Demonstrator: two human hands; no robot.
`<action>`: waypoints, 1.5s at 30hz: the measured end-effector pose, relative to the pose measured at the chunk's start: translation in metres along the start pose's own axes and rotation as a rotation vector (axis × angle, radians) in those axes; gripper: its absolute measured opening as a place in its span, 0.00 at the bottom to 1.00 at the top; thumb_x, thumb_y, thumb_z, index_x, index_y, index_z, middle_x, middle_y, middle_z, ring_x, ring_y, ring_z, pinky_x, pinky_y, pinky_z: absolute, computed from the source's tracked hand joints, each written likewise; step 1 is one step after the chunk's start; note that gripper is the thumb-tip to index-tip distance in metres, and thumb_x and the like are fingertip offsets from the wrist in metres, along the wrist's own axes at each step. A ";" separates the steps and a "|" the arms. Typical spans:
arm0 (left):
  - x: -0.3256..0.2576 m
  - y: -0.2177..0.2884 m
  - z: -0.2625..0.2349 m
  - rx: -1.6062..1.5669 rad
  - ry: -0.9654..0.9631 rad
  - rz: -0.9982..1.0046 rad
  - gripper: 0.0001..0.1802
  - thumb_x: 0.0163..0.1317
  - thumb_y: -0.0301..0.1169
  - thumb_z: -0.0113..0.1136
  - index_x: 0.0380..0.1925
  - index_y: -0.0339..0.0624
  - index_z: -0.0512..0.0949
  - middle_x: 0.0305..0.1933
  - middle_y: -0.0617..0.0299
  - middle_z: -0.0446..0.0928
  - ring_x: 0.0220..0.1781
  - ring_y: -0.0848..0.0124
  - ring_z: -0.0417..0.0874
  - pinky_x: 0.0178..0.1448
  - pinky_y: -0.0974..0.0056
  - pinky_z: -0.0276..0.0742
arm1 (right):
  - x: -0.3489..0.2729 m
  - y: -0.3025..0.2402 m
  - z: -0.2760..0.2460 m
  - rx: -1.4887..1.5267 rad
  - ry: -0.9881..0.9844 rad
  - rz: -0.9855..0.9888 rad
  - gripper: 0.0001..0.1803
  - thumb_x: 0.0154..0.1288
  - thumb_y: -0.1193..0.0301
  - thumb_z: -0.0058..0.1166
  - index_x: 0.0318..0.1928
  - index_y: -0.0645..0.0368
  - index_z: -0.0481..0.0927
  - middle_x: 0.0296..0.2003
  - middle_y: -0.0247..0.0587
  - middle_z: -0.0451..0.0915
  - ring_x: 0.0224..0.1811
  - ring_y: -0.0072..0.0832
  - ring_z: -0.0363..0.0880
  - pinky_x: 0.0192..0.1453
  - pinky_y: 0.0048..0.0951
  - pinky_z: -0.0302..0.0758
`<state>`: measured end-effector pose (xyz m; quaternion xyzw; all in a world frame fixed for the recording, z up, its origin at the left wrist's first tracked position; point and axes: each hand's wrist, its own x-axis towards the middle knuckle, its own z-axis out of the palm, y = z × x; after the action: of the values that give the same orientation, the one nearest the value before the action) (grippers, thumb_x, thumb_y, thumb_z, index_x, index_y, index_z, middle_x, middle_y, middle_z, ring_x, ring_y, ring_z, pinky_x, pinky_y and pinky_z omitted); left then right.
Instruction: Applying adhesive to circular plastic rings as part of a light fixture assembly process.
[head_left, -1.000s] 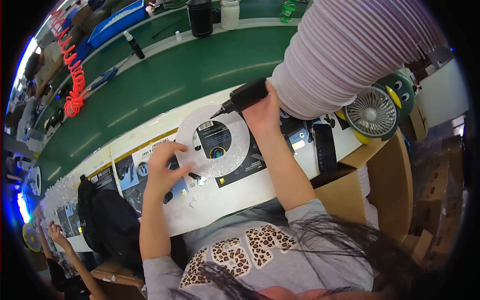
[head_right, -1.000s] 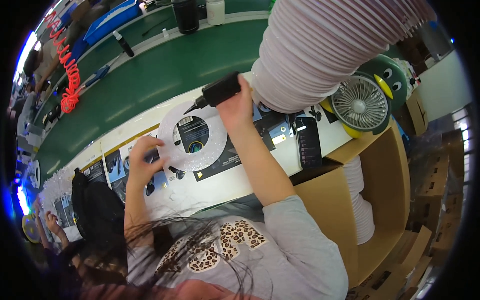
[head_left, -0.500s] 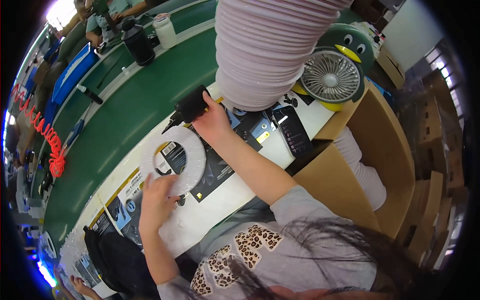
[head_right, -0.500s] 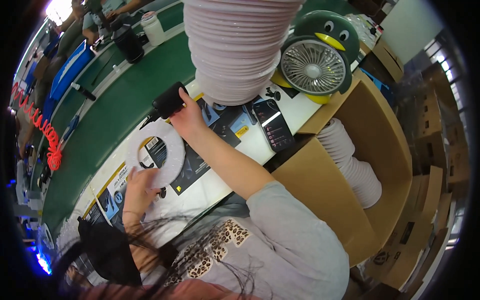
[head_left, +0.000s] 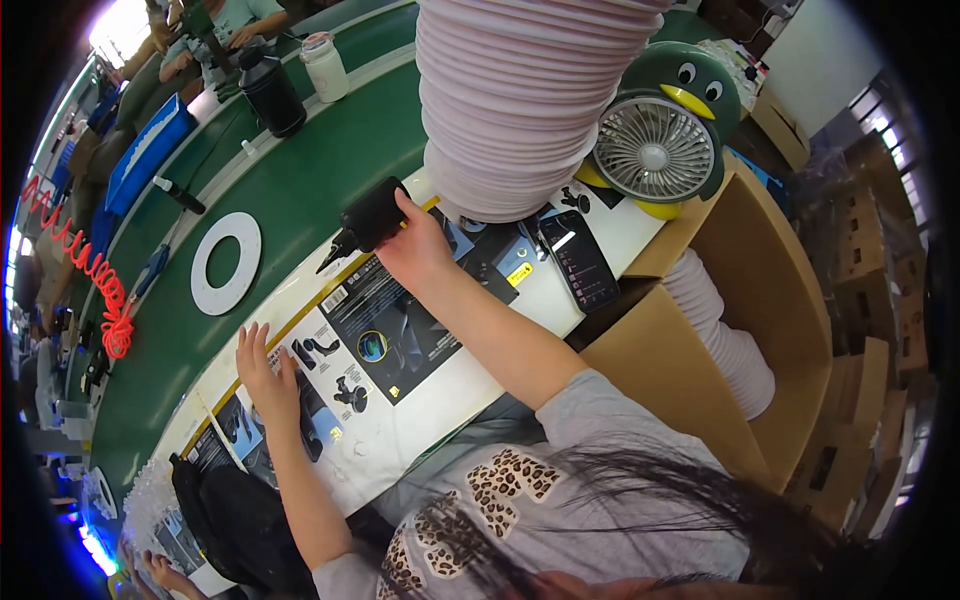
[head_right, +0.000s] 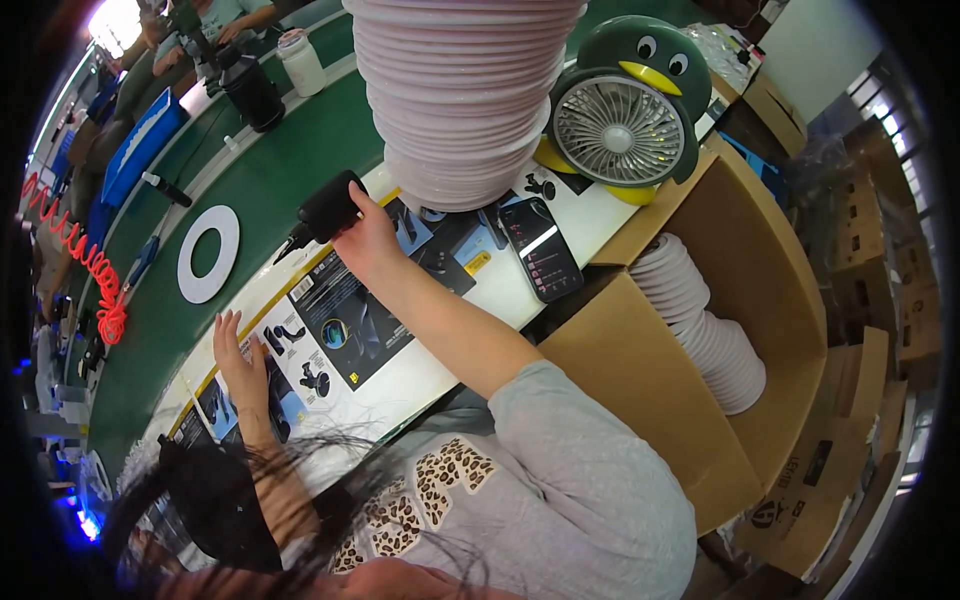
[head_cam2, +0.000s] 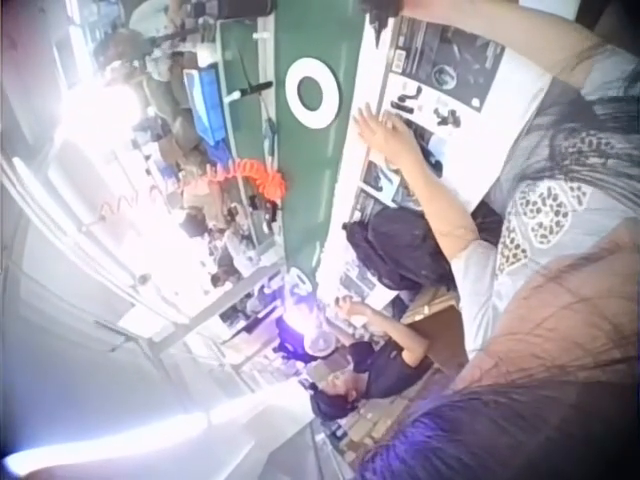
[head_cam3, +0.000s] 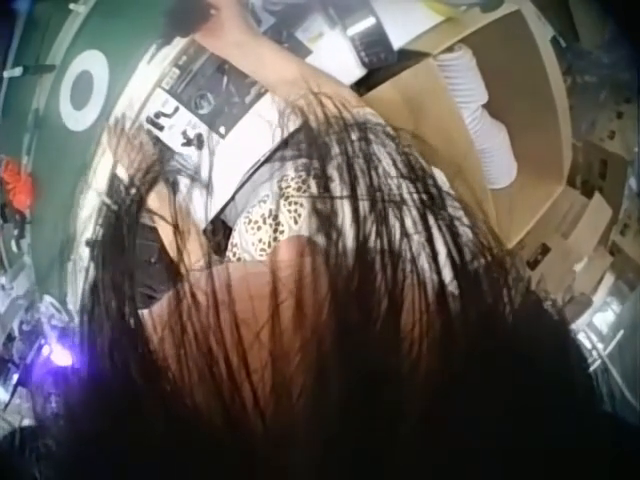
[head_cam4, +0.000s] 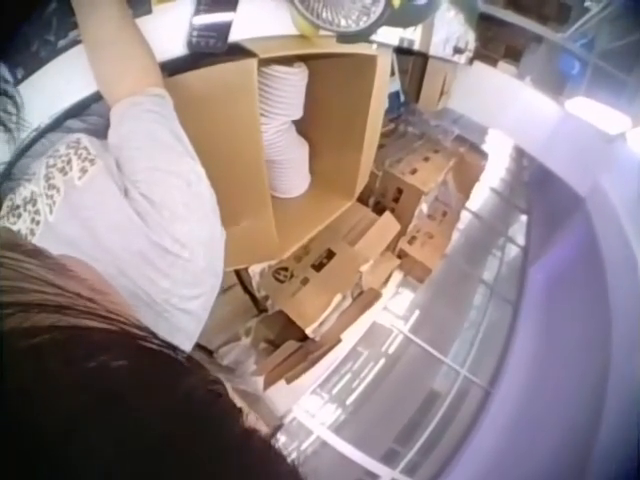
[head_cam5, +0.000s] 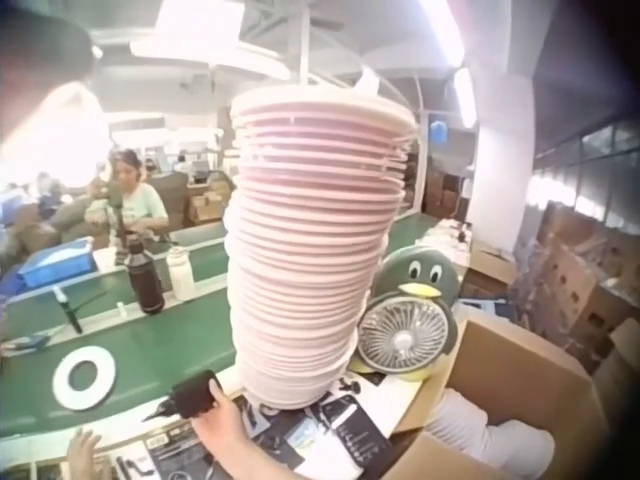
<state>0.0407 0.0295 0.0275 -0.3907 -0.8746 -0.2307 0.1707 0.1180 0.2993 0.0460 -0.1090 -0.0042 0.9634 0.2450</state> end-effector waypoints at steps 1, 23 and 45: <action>0.002 0.000 0.002 -0.015 0.014 0.005 0.21 0.60 0.23 0.54 0.55 0.38 0.71 0.62 0.49 0.69 0.70 0.51 0.62 0.70 0.52 0.57 | 0.003 -0.001 -0.003 0.002 -0.004 0.002 0.19 0.72 0.63 0.46 0.57 0.63 0.67 0.56 0.47 0.71 0.60 0.39 0.70 0.67 0.42 0.66; 0.030 0.060 -0.113 -0.503 0.365 -0.122 0.10 0.66 0.32 0.54 0.34 0.35 0.79 0.27 0.58 0.80 0.36 0.66 0.82 0.56 0.62 0.68 | 0.034 0.007 -0.050 -0.045 0.046 0.084 0.14 0.70 0.65 0.47 0.49 0.62 0.77 0.46 0.44 0.81 0.49 0.36 0.80 0.59 0.38 0.75; -0.116 0.108 -0.193 -0.849 0.485 -0.188 0.11 0.70 0.28 0.48 0.43 0.32 0.75 0.37 0.56 0.78 0.41 0.70 0.80 0.49 0.67 0.74 | -0.016 0.038 -0.008 -0.230 -0.208 0.574 0.15 0.69 0.69 0.52 0.50 0.67 0.74 0.45 0.45 0.80 0.52 0.34 0.77 0.63 0.34 0.74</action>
<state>0.2200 -0.0807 0.1621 -0.2802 -0.6701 -0.6651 0.1735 0.1155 0.2574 0.0390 -0.0335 -0.1073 0.9923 -0.0525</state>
